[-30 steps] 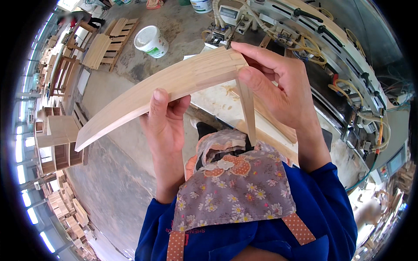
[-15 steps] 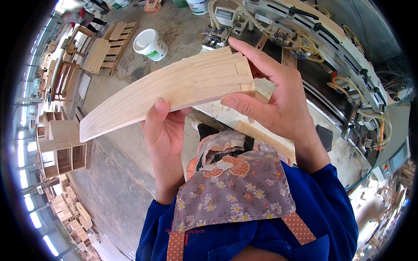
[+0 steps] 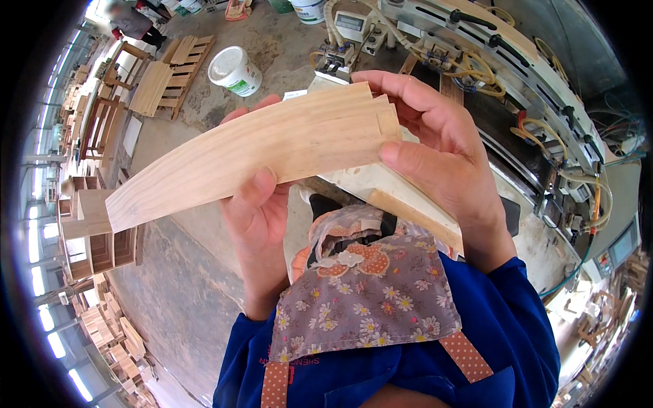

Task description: The person assembles a wooden frame by joining wooden boards with pre-cut joints, then moves the assembly to a pile of similar wooden components.

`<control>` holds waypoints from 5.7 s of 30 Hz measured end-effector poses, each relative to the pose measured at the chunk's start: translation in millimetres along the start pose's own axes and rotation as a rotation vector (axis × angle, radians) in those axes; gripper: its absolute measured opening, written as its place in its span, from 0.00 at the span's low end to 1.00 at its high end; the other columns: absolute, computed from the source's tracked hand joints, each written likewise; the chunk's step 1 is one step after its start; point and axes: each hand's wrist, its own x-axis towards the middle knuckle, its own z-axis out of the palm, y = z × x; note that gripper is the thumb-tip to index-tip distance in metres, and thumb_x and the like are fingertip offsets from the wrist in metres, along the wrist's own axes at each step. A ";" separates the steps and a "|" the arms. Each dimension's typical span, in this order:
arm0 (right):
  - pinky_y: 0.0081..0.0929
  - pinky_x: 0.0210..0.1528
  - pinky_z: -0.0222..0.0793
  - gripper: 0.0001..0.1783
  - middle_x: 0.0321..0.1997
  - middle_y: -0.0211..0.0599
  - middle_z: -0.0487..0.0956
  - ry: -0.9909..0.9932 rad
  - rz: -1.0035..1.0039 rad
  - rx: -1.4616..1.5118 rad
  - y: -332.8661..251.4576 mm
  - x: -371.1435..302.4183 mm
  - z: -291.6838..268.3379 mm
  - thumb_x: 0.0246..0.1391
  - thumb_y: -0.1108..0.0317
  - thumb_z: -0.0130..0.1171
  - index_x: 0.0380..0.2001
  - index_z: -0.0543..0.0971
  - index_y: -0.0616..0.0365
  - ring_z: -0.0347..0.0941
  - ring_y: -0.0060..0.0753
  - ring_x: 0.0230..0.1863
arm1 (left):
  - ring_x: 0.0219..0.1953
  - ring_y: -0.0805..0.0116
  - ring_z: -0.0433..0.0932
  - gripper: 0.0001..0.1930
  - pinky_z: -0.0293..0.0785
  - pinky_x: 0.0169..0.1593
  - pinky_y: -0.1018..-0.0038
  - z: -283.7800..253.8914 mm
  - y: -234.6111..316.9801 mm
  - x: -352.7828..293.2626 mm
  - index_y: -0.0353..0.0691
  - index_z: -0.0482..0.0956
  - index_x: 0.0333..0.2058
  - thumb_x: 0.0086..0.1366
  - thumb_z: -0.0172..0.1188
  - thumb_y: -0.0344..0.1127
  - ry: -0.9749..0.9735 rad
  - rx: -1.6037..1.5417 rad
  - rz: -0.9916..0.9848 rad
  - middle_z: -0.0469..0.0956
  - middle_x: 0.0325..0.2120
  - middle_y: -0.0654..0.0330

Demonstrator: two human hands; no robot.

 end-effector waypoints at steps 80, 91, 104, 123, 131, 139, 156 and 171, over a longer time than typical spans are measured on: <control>0.38 0.47 0.67 0.28 0.45 0.49 0.71 0.004 0.807 -1.518 132.9 -155.4 -95.0 0.39 0.61 0.63 0.46 0.70 0.59 0.69 0.49 0.46 | 0.49 0.59 0.72 0.26 0.78 0.46 0.67 -53.7 -23.5 3.7 0.35 0.60 0.55 0.57 0.55 0.25 0.264 -0.125 0.071 0.65 0.53 0.47; 0.34 0.30 0.66 0.12 0.24 0.37 0.75 -0.088 0.792 -0.963 79.7 -125.8 -136.0 0.48 0.60 0.53 0.30 0.71 0.59 0.69 0.32 0.26 | 0.52 0.61 0.70 0.27 0.76 0.48 0.67 -60.9 -24.1 2.5 0.38 0.59 0.55 0.57 0.56 0.26 0.253 -0.138 0.081 0.64 0.54 0.50; 0.28 0.45 0.68 0.36 0.50 0.51 0.73 -0.090 -0.099 -1.167 -69.7 -8.9 -5.7 0.45 0.66 0.55 0.61 0.60 0.56 0.75 0.48 0.44 | 0.54 0.60 0.67 0.28 0.72 0.51 0.63 -44.0 -28.4 1.0 0.40 0.57 0.55 0.56 0.55 0.26 0.297 -0.092 0.106 0.63 0.55 0.52; 0.34 0.33 0.70 0.36 0.37 0.54 0.76 -0.193 0.133 -1.344 -68.0 2.0 22.1 0.44 0.70 0.56 0.60 0.62 0.44 0.74 0.53 0.28 | 0.54 0.62 0.67 0.28 0.71 0.51 0.64 -34.2 -30.2 -0.2 0.41 0.57 0.55 0.55 0.54 0.26 0.337 -0.071 0.104 0.63 0.55 0.54; 0.34 0.31 0.70 0.35 0.31 0.49 0.77 -0.164 0.147 -1.361 -64.5 3.4 24.1 0.44 0.72 0.55 0.59 0.64 0.45 0.74 0.52 0.27 | 0.54 0.62 0.67 0.28 0.72 0.51 0.64 -36.8 -30.3 -1.1 0.41 0.55 0.56 0.57 0.54 0.26 0.342 -0.061 0.097 0.62 0.55 0.54; 0.33 0.31 0.71 0.35 0.37 0.47 0.77 -0.129 0.042 -1.389 -66.5 -0.5 25.9 0.44 0.73 0.56 0.59 0.64 0.45 0.76 0.49 0.28 | 0.47 0.66 0.73 0.24 0.76 0.46 0.71 -33.5 -33.4 0.7 0.36 0.61 0.54 0.58 0.55 0.26 0.364 -0.069 0.160 0.68 0.50 0.53; 0.33 0.28 0.72 0.33 0.33 0.48 0.78 -0.182 0.112 -1.477 -65.3 -4.9 22.8 0.45 0.68 0.56 0.58 0.65 0.43 0.75 0.47 0.23 | 0.54 0.63 0.67 0.29 0.72 0.52 0.65 -33.2 -31.4 -4.5 0.39 0.55 0.56 0.57 0.56 0.28 0.316 -0.026 0.101 0.62 0.56 0.54; 0.16 0.35 0.67 0.33 0.36 0.36 0.78 0.184 0.187 -0.384 0.1 -52.3 -62.6 0.47 0.67 0.61 0.57 0.64 0.59 0.73 0.19 0.35 | 0.43 0.65 0.76 0.17 0.78 0.44 0.72 -44.3 11.6 -13.5 0.32 0.69 0.48 0.61 0.54 0.33 0.344 -0.026 0.424 0.74 0.43 0.53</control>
